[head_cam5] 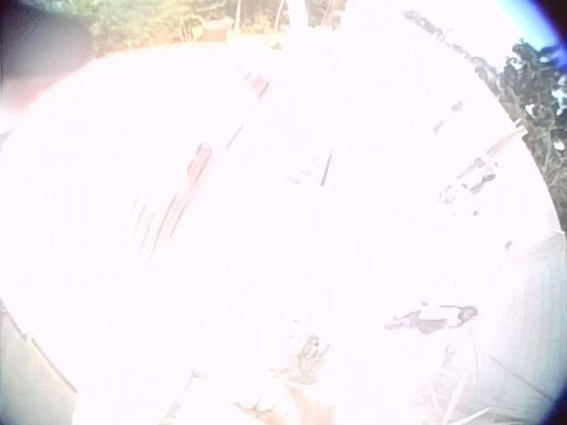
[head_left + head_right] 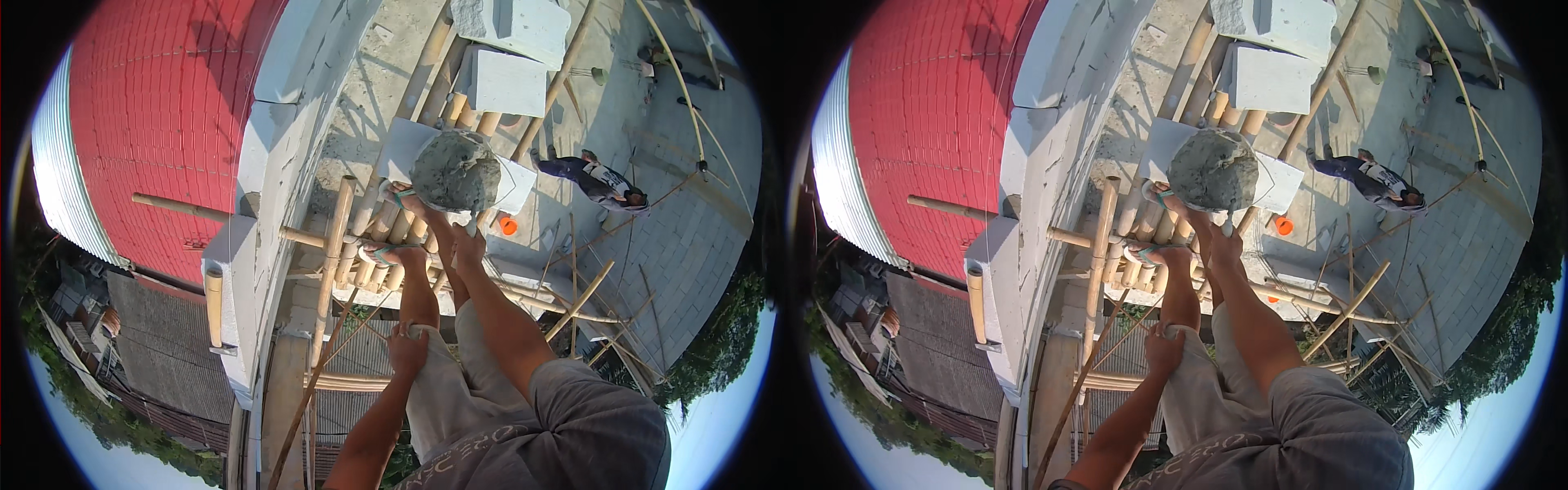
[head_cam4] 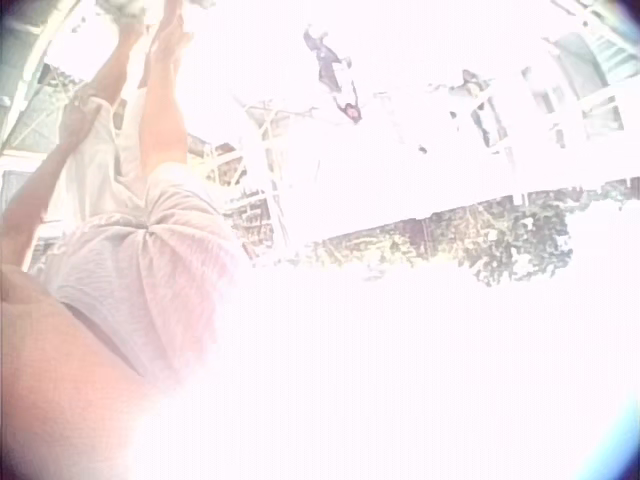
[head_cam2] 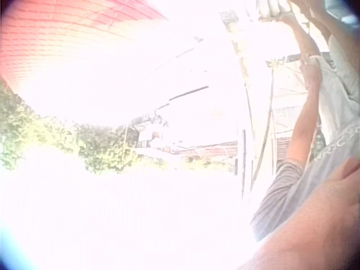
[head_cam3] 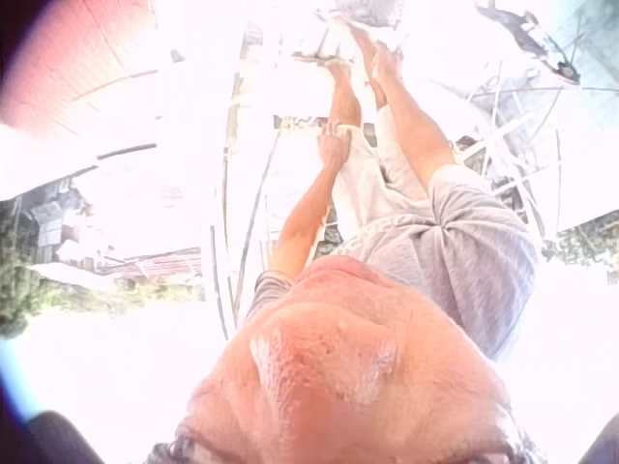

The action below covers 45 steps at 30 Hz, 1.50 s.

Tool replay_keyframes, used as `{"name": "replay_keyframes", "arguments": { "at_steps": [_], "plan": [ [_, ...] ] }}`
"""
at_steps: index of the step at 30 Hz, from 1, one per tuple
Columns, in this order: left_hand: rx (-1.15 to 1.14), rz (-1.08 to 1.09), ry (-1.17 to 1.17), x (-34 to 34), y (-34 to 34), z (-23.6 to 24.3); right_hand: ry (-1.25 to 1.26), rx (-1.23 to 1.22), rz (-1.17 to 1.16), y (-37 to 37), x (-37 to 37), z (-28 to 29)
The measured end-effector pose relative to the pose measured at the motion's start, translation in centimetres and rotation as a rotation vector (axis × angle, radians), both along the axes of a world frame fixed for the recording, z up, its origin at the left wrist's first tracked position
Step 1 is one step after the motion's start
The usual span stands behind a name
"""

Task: The person applies mortar to the edge of a curved wall using a trowel and then positions a white stone slab on top of the mortar, pressing it into place.

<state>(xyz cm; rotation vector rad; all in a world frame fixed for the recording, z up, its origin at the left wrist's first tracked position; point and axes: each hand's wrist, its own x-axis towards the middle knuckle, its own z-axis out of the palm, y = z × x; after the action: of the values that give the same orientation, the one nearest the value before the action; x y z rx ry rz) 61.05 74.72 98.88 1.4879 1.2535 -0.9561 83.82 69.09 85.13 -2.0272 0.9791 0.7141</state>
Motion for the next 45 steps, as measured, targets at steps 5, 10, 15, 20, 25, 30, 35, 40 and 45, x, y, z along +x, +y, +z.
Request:
{"name": "replay_keyframes", "arguments": {
  "at_steps": [5, 10, 15, 20, 25, 30, 35, 40, 45],
  "plan": [
    [0.054, -0.016, 0.019, -2.6, 0.5, 0.1, -0.045, 0.023, 0.29, 5.3, -0.4, 2.2],
    [0.077, -0.012, -0.049, -3.1, -1.3, -1.2, -0.189, 0.355, 0.572, 17.1, 4.9, 1.6],
    [0.061, -0.001, 0.022, 0.6, -1.3, 0.0, -0.187, 0.697, 0.597, 32.7, 12.9, 1.4],
    [0.054, 0.032, 0.086, 0.9, -1.3, 0.5, -0.127, 0.975, 0.415, 43.8, 14.8, 1.6],
    [0.054, -0.005, 0.096, 1.6, -1.5, 0.7, 0.055, 1.03, 0.13, 47.1, 15.9, -0.4],
    [0.064, 0.02, 0.083, 1.3, -1.8, 0.4, 0.153, 1.133, 0.164, 44.8, 13.4, -1.1],
    [0.043, 0.06, 0.123, 1.7, -1.2, 0.6, 0.132, 1.054, 0.214, 42.8, 9.3, -0.5],
    [0.002, 0.13, 0.116, 1.9, -1.1, 0.8, 0.162, 1.018, 0.297, 41.4, 7.1, -0.3],
    [0.074, 0.073, 0.078, 1.3, -1.8, 0.8, 0.251, 0.962, 0.393, 40.3, 6.1, -0.6]
  ]
}}
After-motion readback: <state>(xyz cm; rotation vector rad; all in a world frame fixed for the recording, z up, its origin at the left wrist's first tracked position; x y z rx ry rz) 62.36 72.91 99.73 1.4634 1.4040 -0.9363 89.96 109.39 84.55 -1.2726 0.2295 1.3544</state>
